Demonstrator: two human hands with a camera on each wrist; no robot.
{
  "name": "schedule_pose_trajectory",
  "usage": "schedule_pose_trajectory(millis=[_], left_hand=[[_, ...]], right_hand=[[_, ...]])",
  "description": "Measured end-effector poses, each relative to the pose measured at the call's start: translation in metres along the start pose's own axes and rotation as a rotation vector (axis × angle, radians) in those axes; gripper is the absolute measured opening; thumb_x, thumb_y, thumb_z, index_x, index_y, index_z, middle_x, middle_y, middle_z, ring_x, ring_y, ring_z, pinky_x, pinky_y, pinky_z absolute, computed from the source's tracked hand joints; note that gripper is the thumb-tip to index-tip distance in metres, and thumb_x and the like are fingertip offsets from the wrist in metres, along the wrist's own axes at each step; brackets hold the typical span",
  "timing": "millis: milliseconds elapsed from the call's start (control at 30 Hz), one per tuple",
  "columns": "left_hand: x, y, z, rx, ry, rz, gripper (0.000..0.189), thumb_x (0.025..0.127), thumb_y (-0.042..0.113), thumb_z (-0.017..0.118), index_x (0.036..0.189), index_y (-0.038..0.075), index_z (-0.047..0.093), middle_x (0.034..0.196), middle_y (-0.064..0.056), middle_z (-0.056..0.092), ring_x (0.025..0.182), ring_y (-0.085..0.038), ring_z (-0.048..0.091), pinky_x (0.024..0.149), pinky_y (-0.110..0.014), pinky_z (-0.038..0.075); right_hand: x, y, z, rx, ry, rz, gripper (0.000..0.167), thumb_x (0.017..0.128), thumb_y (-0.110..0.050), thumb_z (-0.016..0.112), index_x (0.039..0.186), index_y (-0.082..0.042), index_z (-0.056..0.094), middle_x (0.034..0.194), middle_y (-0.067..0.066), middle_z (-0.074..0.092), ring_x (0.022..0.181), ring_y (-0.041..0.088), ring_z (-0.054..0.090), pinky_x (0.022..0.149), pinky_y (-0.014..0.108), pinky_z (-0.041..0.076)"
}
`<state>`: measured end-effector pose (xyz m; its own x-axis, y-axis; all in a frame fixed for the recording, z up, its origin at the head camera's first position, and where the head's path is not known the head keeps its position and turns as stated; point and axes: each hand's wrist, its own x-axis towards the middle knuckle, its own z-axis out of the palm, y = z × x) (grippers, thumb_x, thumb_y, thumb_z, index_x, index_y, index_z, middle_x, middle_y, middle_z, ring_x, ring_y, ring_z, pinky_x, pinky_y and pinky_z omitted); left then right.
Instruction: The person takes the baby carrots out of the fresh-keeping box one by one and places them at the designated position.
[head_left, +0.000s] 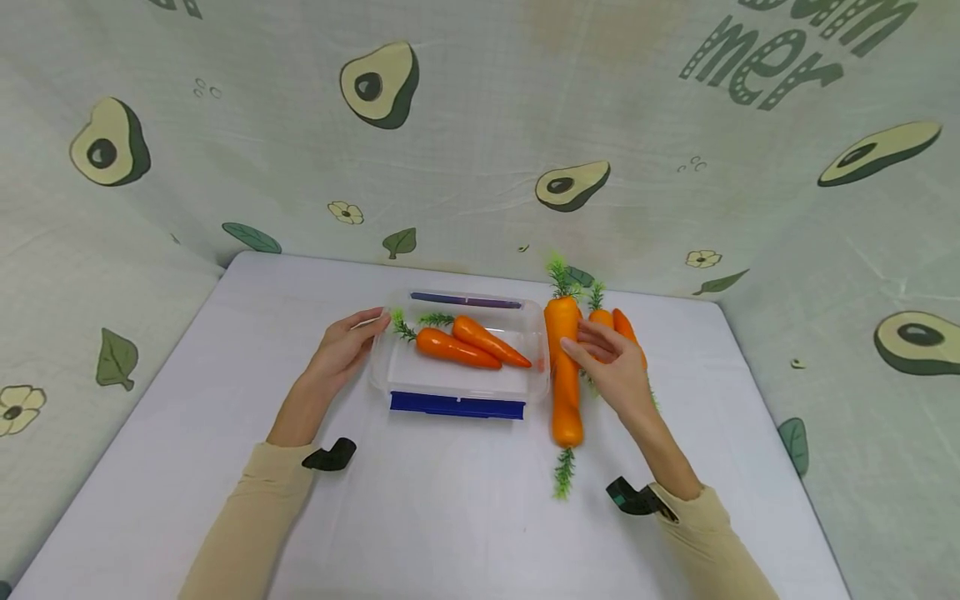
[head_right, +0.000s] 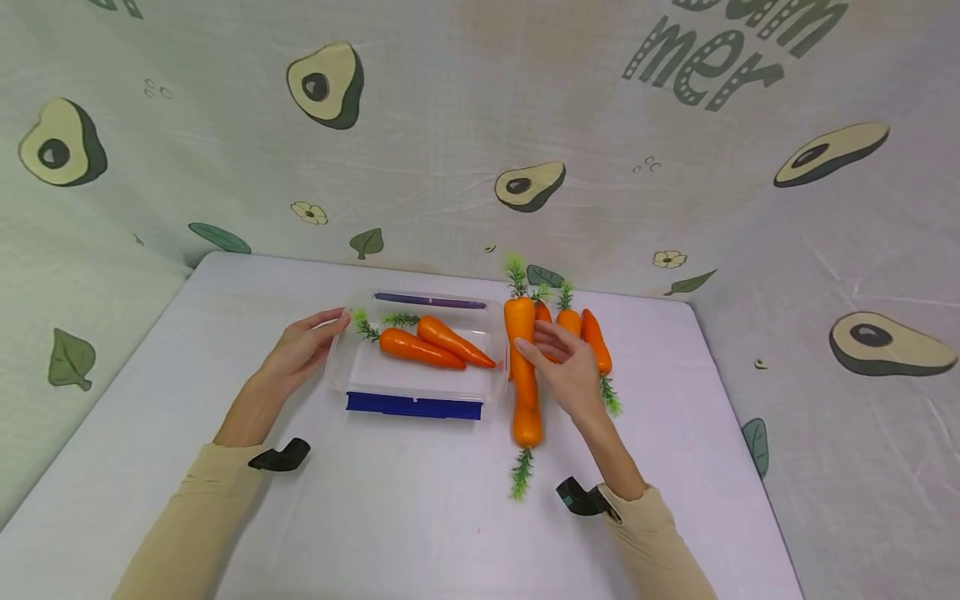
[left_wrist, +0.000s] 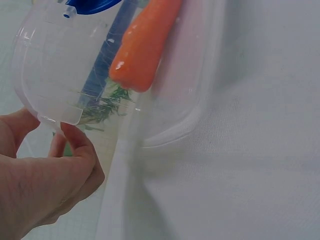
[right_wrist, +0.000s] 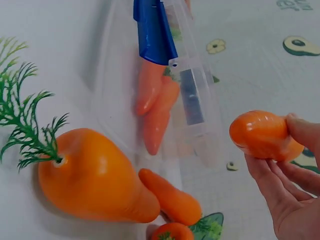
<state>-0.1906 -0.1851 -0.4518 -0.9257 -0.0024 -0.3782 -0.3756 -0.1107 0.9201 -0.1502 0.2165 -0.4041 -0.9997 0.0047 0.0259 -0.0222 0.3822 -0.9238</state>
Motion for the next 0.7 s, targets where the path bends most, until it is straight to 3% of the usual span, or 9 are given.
schedule_pose_trajectory(millis=[133, 400, 700], left_hand=[[0.000, 0.000, 0.000, -0.006, 0.000, -0.002, 0.062, 0.102, 0.028, 0.067, 0.155, 0.005, 0.044, 0.155, -0.009, 0.042, 0.131, -0.012, 0.043, 0.121, -0.031, 0.029], [0.002, -0.001, 0.000, -0.017, 0.002, -0.001, 0.062, 0.102, 0.027, 0.067, 0.155, 0.005, 0.044, 0.154, -0.009, 0.043, 0.130, -0.011, 0.044, 0.120, -0.030, 0.030], [0.001, 0.000, -0.001, -0.008, -0.001, -0.010, 0.063, 0.102, 0.029, 0.068, 0.156, 0.007, 0.044, 0.154, -0.008, 0.042, 0.123, -0.010, 0.044, 0.117, -0.029, 0.032]], right_hand=[[-0.006, 0.010, -0.007, 0.009, 0.017, 0.009, 0.060, 0.093, -0.039, 0.078, 0.141, -0.007, 0.062, 0.130, 0.015, 0.066, 0.103, 0.004, 0.067, 0.086, 0.016, 0.054], [-0.020, 0.029, -0.019, 0.038, 0.065, 0.059, 0.060, 0.095, -0.035, 0.077, 0.143, -0.004, 0.059, 0.132, 0.015, 0.063, 0.101, 0.002, 0.066, 0.085, 0.017, 0.055], [-0.041, 0.049, -0.032, 0.065, 0.116, 0.177, 0.063, 0.094, -0.036, 0.078, 0.143, -0.001, 0.057, 0.118, -0.005, 0.066, 0.096, 0.001, 0.068, 0.082, 0.019, 0.057]])
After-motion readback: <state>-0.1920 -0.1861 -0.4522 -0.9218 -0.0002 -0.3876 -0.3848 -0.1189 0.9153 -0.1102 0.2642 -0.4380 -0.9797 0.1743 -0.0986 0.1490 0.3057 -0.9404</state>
